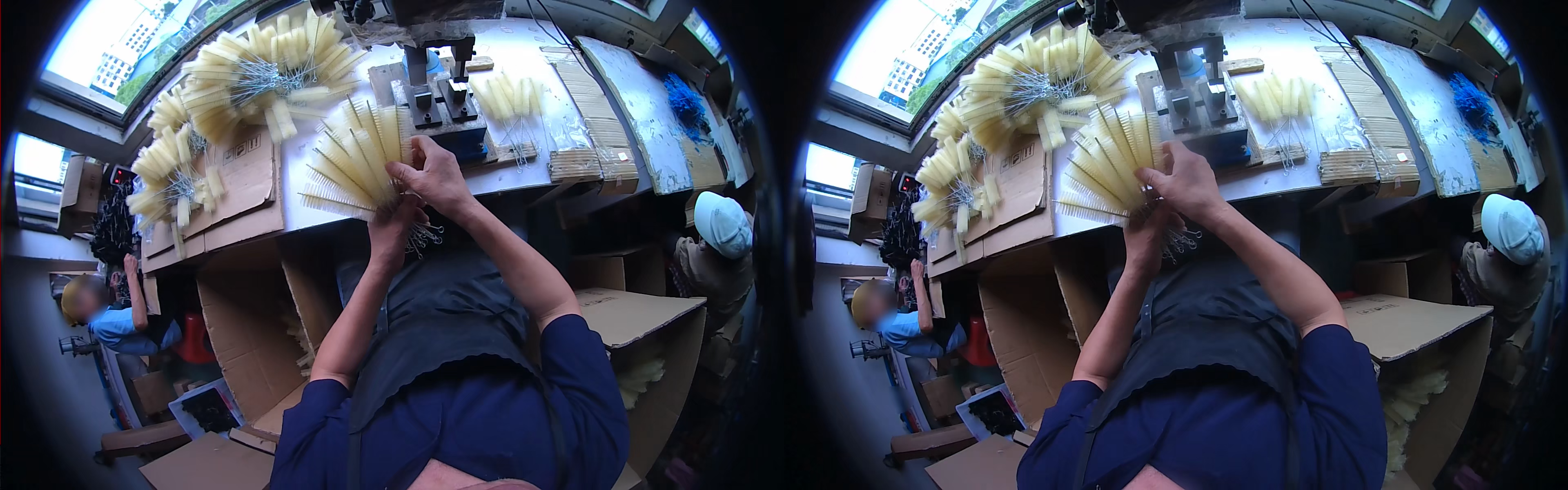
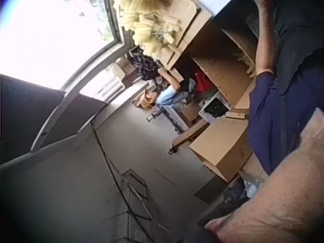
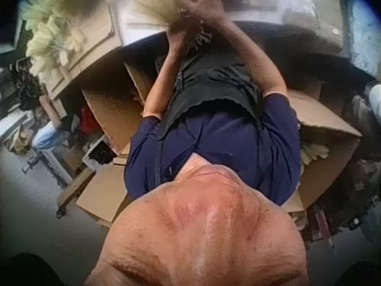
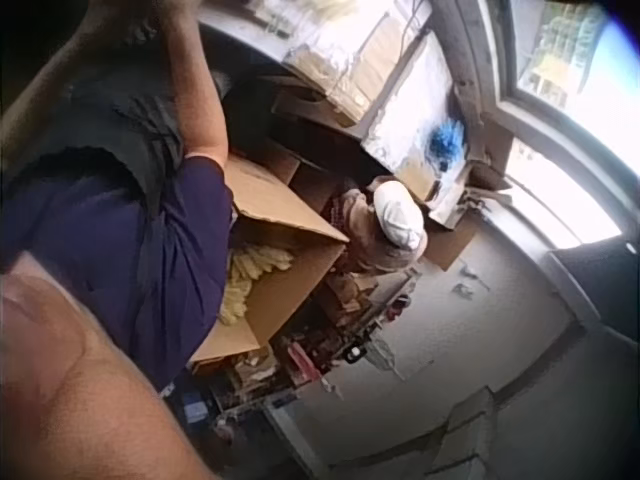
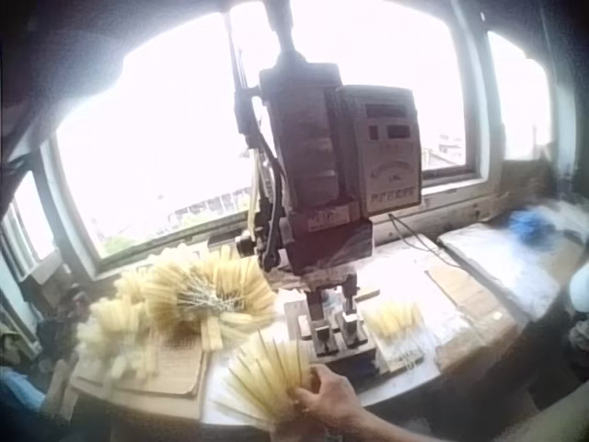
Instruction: The person is assembling industrial brushes by inserting wire loops through bristle clusters and using a press machine to secure them.
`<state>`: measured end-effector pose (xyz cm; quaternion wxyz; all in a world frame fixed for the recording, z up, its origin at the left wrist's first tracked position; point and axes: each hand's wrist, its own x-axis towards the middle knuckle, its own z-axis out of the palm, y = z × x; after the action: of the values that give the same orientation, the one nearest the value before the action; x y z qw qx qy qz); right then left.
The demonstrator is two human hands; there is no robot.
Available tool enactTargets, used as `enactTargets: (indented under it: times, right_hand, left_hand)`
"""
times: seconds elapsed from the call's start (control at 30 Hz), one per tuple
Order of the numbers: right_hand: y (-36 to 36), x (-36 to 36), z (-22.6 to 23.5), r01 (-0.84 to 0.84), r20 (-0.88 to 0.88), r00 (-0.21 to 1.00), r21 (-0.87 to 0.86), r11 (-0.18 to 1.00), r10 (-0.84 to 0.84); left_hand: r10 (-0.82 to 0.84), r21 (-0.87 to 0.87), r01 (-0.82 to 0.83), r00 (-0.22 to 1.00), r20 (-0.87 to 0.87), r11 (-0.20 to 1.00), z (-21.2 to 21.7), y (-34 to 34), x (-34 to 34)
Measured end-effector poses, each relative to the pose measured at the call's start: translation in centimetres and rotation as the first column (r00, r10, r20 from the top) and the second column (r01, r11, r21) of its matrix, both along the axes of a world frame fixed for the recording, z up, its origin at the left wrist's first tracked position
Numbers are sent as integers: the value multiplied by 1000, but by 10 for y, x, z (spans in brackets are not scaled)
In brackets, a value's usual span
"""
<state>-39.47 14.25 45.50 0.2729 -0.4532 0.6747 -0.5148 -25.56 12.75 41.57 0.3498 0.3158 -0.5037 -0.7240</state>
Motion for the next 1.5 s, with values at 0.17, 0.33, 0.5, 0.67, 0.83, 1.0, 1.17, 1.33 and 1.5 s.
enactTargets:
  times: [0.17, 0.33, 0.5, 0.67, 0.83, 1.0, 1.17, 1.33, 1.5]
  right_hand:
    - [6, 7, -13, -72, 134, 988, -35, 997, 76]
    - [12, -13, -1, 418, 663, 736, -288, 861, -136]
    - [27, -44, -1, 414, 757, 644, -226, 882, -109]
    - [20, -33, -2, 160, 796, 602, -38, 986, -67]
    - [-4, -44, -3, 82, 851, 522, 3, 997, -45]
    - [-20, -56, 7, 41, 882, 458, 99, 994, -107]
    - [-27, -64, 19, 33, 886, 450, 109, 994, -112]
    - [-30, -58, 35, 42, 898, 427, 97, 994, -105]
    - [-43, -44, 43, 38, 935, 350, 42, 998, -53]
  left_hand:
    - [-8, -14, 8, 998, 63, 1000, -10, 10, 6]
    - [-22, 122, 38, 991, -131, 992, 1, 18, 4]
    - [161, 192, -132, 977, -142, 973, -17, 17, 15]
    - [411, 26, -410, 906, -101, 912, -38, -19, 21]
    - [480, -51, -489, 867, -132, 871, -36, -58, 11]
    - [487, -69, -500, 861, -145, 863, -42, -86, -5]
    - [513, -65, -526, 846, -144, 848, -68, -97, -13]
    - [521, 24, -525, 838, -165, 851, -67, -98, -10]
    - [469, 24, -473, 865, -178, 881, -66, -96, -5]
